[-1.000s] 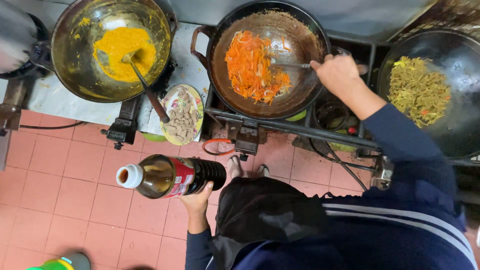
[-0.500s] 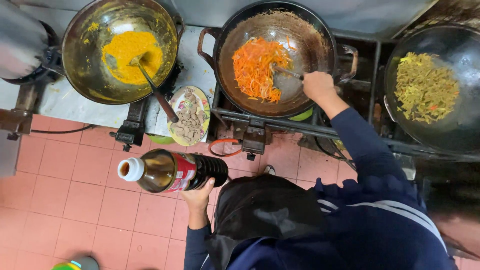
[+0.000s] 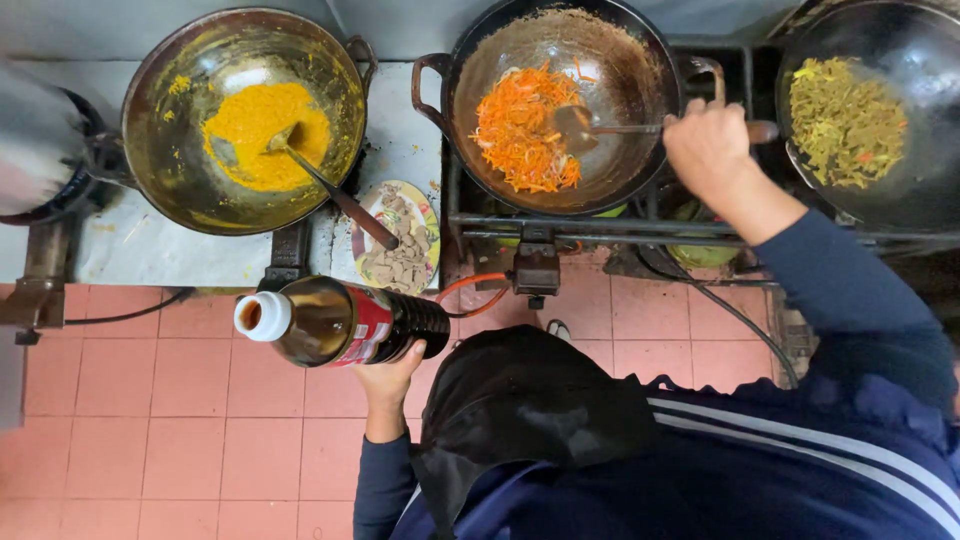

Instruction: The person stirs food in a wok, walks to a storage area to swap a bottle, and returns to the stove. They then open the bottles and pour liquid from each into a second wok containing carrots.

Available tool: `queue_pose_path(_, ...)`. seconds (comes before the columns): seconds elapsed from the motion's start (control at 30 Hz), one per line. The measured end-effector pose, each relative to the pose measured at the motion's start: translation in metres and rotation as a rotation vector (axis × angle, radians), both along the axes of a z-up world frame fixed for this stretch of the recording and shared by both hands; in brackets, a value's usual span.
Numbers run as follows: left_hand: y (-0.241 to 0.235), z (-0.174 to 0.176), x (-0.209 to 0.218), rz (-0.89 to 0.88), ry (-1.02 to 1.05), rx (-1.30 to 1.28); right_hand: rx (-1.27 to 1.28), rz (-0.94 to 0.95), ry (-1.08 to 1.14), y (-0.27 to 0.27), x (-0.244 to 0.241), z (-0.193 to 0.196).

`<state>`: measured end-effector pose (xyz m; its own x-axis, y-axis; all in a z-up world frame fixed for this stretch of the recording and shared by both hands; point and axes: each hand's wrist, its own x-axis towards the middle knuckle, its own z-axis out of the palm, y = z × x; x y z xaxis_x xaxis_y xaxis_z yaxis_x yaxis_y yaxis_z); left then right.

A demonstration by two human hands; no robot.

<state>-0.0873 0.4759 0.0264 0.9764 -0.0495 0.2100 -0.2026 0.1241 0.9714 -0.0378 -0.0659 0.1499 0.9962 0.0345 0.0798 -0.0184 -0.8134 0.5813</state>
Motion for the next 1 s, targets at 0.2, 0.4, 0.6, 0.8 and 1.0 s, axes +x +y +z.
queue_pose_path(0.2,0.02,0.034,0.014,-0.06,-0.044,-0.036,0.366,-0.43,0.616,0.002,0.027,0.015)
queue_pose_path(0.4,0.023,-0.01,0.013,-0.023,0.049,-0.04,0.772,-0.453,0.309,0.037,0.046,-0.126)
queue_pose_path(0.6,-0.005,0.012,0.011,0.005,0.046,-0.031,1.94,-0.807,0.127,-0.049,0.019,-0.24)
queue_pose_path(0.8,-0.03,-0.008,0.008,0.047,0.036,-0.029,1.434,-0.744,0.062,-0.056,0.011,-0.122)
queue_pose_path(1.0,-0.056,-0.004,0.006,0.057,0.015,-0.052,0.693,-0.333,0.406,-0.034,0.019,-0.076)
